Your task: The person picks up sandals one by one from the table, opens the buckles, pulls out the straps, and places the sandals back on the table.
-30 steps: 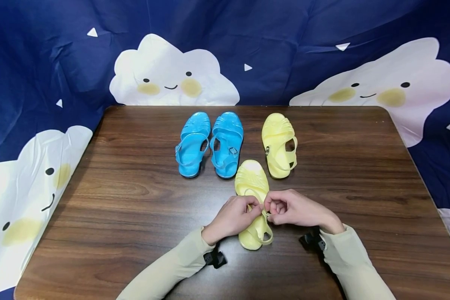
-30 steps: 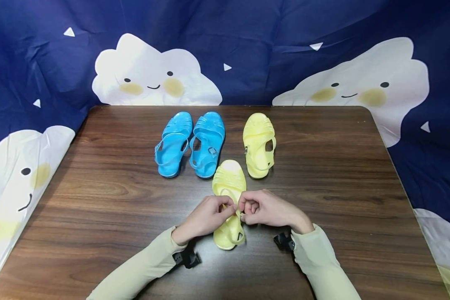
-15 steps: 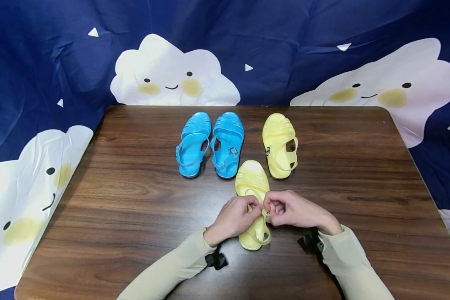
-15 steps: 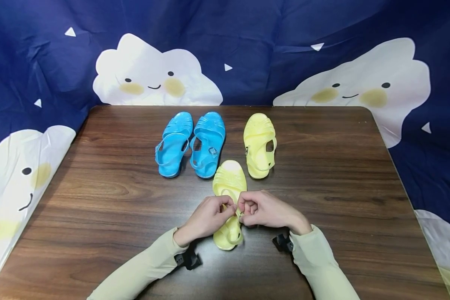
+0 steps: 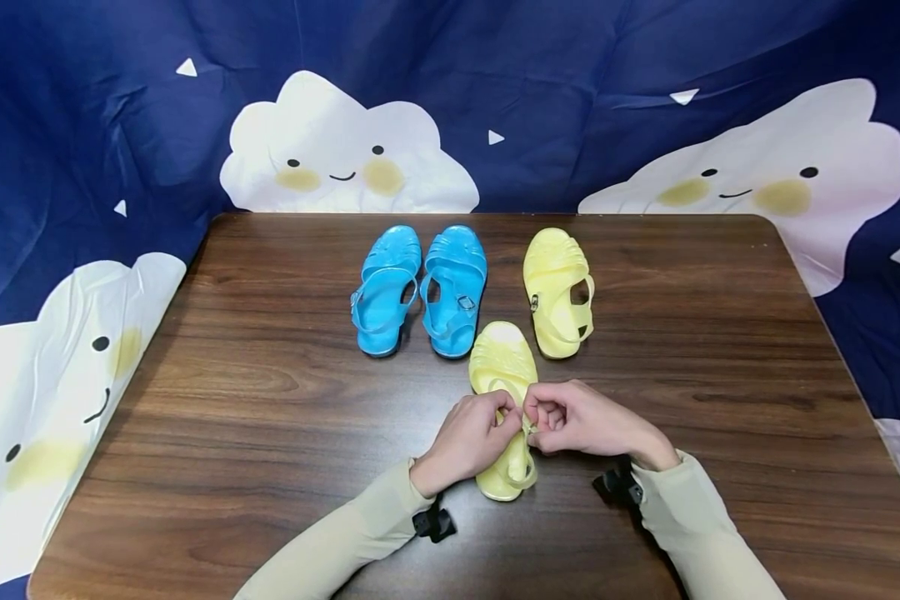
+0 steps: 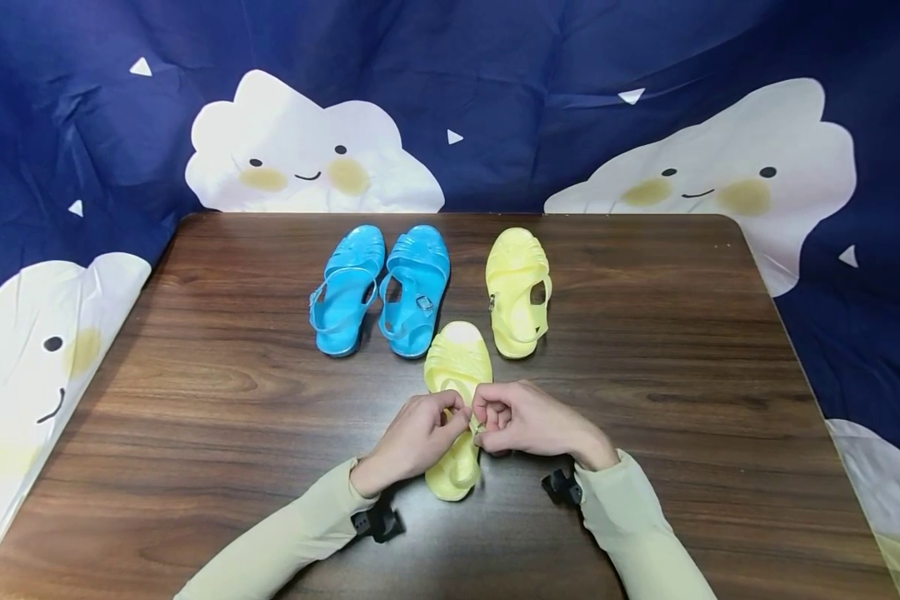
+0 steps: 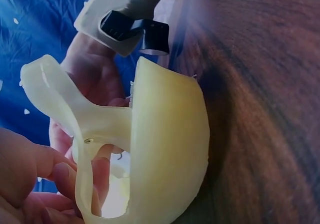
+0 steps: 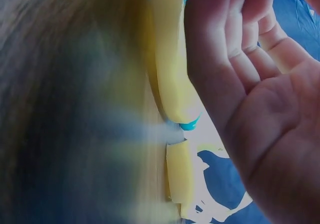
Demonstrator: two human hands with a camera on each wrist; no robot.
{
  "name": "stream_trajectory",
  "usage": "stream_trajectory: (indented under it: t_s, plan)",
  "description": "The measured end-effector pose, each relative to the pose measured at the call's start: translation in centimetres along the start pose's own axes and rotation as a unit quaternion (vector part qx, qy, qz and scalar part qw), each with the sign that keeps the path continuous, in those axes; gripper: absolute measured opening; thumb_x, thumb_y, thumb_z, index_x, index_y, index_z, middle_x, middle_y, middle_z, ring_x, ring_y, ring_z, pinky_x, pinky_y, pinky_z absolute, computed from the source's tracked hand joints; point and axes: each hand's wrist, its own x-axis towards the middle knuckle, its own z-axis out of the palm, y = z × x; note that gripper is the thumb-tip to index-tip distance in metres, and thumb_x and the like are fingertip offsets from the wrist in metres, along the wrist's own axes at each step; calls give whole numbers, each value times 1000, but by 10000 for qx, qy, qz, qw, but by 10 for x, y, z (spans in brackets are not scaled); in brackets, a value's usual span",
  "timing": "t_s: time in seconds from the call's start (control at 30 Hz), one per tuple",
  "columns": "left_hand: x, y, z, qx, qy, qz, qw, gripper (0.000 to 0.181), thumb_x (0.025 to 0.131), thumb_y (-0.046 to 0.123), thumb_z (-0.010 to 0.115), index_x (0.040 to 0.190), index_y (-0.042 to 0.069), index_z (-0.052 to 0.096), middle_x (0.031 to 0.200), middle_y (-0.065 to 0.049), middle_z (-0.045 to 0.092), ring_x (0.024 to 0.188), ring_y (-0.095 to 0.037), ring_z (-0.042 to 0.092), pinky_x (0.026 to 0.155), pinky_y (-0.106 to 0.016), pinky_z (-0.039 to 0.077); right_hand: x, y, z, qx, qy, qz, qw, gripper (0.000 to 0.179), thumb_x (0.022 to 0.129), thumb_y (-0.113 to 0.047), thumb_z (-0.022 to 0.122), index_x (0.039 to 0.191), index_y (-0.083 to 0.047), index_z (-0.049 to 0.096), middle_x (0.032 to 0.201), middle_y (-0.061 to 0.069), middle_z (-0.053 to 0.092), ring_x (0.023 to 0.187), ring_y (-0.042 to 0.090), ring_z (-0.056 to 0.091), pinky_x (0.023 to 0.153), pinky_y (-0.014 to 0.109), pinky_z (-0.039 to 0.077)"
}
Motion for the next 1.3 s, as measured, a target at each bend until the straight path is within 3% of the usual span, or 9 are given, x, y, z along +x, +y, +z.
stream_trajectory:
  t_s: [0.37, 0.53, 0.73, 1.03, 1.2, 1.3]
  plan:
    - [1, -3, 2, -220, 262, 116, 9993, 13, 90, 14, 54, 80, 12, 63, 57, 9, 47, 48, 1, 39, 45, -17, 32, 2, -2, 3, -20, 131, -77, 9999, 21, 77, -3, 70, 80, -14, 53, 62, -11, 48, 56, -1, 46, 51, 16, 40]
    - [0, -3, 0, -395, 217, 140, 9989, 14, 91, 13, 53, 80, 10, 62, 56, 8, 49, 46, 2, 42, 42, -16, 35, 2, -2, 3, -18, 118, -140, 9998, 21, 77, -4, 71, 78, -13, 53, 63, -11, 47, 58, -1, 45, 52, 16, 39]
    - [3, -6, 1, -909, 27, -175, 9957, 15, 91, 11, 51, 79, 11, 61, 48, 5, 52, 39, -2, 49, 39, -20, 39, 3, -1, 3, -140, 132, -127, 9997, 21, 78, -6, 71, 80, -15, 53, 65, -11, 47, 58, -1, 46, 53, 17, 40]
    - [4, -7, 4, -1162, -53, -367, 9925, 15, 90, 8, 51, 78, 10, 60, 47, 4, 51, 39, -7, 50, 39, -18, 36, 4, -3, 4, -270, 165, -253, 9992, 23, 76, -4, 70, 78, -14, 50, 63, -11, 41, 57, -1, 42, 53, 15, 35]
    - [4, -7, 6, -1316, -59, -387, 9905, 14, 90, 8, 51, 80, 9, 61, 48, 2, 53, 39, -7, 51, 39, -19, 37, 4, -4, 6, -471, 253, -187, 9984, 24, 73, -4, 70, 75, -15, 48, 62, -13, 38, 56, -1, 39, 54, 15, 33]
    - [6, -11, 6, -1376, 134, -451, 9894, 16, 92, 9, 49, 81, 9, 61, 47, 3, 52, 38, -7, 52, 38, -20, 39, 3, -4, 6, -480, 291, -210, 9982, 25, 73, -4, 70, 73, -16, 48, 61, -13, 37, 56, -2, 38, 53, 14, 31]
